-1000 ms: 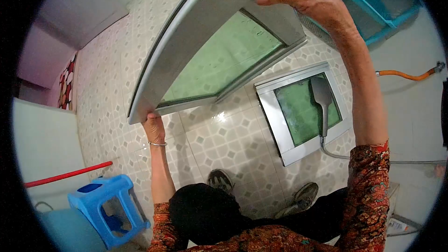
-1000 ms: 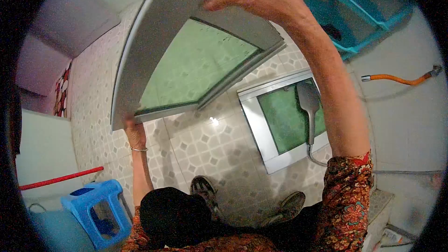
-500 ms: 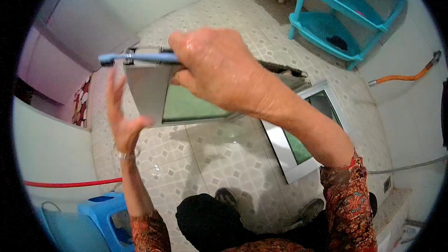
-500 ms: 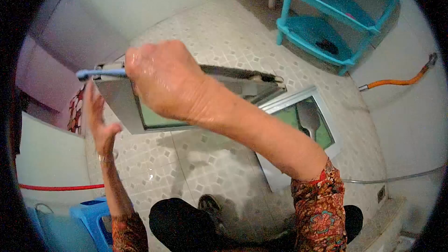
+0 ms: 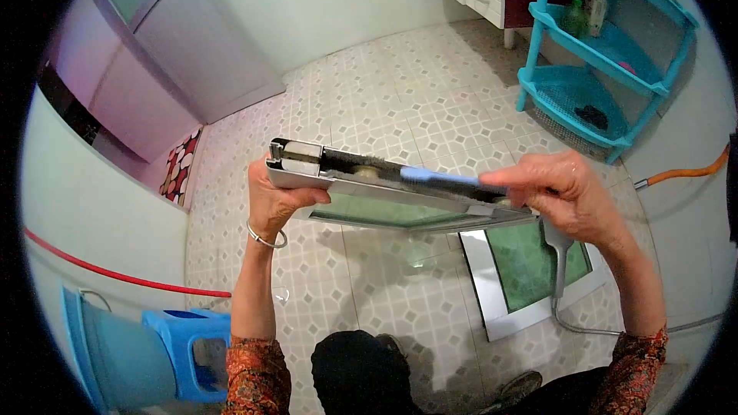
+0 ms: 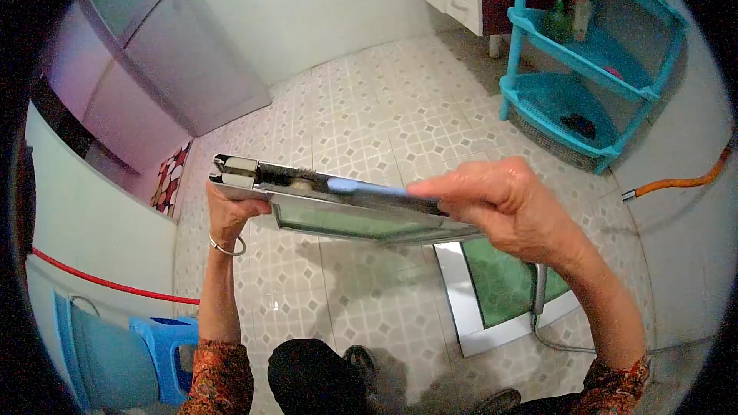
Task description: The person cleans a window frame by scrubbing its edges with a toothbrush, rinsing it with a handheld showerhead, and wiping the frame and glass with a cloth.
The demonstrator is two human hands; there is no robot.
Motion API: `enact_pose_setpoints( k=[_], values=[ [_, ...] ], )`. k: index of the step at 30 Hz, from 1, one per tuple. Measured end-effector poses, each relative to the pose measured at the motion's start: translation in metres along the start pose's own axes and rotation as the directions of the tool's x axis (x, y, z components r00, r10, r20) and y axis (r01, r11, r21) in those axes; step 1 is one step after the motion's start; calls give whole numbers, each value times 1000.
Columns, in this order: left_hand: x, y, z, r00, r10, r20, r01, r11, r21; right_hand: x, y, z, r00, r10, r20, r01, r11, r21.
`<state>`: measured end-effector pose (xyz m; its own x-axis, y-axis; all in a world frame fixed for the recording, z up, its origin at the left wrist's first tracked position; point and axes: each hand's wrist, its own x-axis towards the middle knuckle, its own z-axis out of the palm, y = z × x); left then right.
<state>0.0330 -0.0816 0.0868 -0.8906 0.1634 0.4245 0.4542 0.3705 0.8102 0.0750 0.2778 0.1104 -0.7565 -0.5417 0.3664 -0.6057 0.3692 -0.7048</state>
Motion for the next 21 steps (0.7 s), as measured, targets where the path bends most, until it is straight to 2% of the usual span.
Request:
enact_pose_setpoints(
  k=[1,4,7,12,13,14,16,17,20,21],
  values=[
    [-1,-1,1,999,-50,7,51,996,-79,-4,3,2,1000,18,-11,-19,999,-45],
    [-1,-1,5,999,-33,-33,31,997,-77,-8,-4,10,994,76,-75,-94,959,-268],
    [-1,-2,6,998,-17,-55,15,999,-41,3,-11,30,998,45,-32,-55,873,-485],
    [-9,-8,-11,997,-74,-13,75,988,133,30,8,54,995,-92,-48,84,984,-156],
    [-10,-14,-11,997,-56,-46,58,997,54,28,14,53,994,-95,-55,90,991,-96],
    [-12,-20,-11,996,-43,-78,41,999,-26,24,20,48,994,-105,-38,97,980,-173],
    [-18,-32,-25,978,-144,-149,162,980,118,10,32,33,992,-123,18,122,939,-321],
    [-19,-43,-31,983,-89,-163,107,989,102,-5,35,18,997,-31,76,61,897,-437],
    [-19,-65,-40,962,-19,-274,28,999,27,-43,42,-12,977,210,41,-163,856,-491],
    [-17,-64,-34,959,-15,-283,27,999,37,-46,38,-16,984,172,56,-111,821,-560]
  ],
)
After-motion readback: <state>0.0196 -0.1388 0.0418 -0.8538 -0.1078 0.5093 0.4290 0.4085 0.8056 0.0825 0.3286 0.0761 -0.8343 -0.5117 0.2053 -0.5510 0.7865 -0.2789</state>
